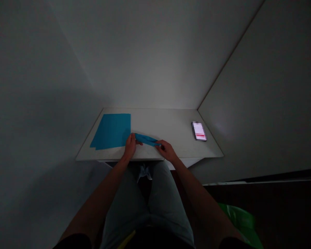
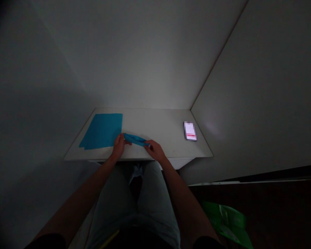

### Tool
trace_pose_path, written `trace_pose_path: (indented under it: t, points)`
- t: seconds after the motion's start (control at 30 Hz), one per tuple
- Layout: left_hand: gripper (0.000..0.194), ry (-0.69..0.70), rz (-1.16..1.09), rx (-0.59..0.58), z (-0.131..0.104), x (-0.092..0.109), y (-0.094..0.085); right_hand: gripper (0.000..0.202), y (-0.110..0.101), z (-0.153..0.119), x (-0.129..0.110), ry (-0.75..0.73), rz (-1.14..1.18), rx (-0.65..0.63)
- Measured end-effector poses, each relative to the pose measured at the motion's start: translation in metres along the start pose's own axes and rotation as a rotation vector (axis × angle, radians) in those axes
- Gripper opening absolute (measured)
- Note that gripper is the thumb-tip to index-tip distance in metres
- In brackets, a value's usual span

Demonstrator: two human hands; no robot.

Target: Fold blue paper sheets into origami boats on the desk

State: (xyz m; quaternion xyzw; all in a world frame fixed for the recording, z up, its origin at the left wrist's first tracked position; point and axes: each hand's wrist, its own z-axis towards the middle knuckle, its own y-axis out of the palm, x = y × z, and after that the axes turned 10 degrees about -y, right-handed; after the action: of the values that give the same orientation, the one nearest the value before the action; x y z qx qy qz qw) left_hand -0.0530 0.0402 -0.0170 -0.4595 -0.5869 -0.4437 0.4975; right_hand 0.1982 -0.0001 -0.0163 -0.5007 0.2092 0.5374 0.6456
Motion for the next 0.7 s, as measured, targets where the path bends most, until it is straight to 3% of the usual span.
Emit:
trace_pose_path:
  t: [0.17, 0.27, 0.4, 0.57, 0.7]
  points:
    - [0.073, 0.031, -0.032, 0.034, -0.003, -0.002, 0.005, 0.026, 0.000, -0.001, 0.005, 0.010, -0.086, -0.018]
    - [0.069, 0.075, -0.022, -0.004, -0.007, -0.001, 0.006, 0.025, -0.012, -0.003, 0.006, -0.015, -0.137, -0.023]
    - [0.066, 0.080, 0.018, -0.066, -0.010, 0.003, 0.006, 0.033, -0.052, -0.011, 0.009, 0.008, -0.266, -0.128]
    - [0.057, 0.076, 0.099, -0.073, -0.012, 0.008, 0.006, 0.034, -0.113, -0.012, 0.019, 0.190, -0.418, -0.066]
    - [0.048, 0.062, 0.174, -0.081, -0.015, 0.010, 0.005, 0.033, -0.149, 0.006, 0.034, 0.312, -0.503, -0.025]
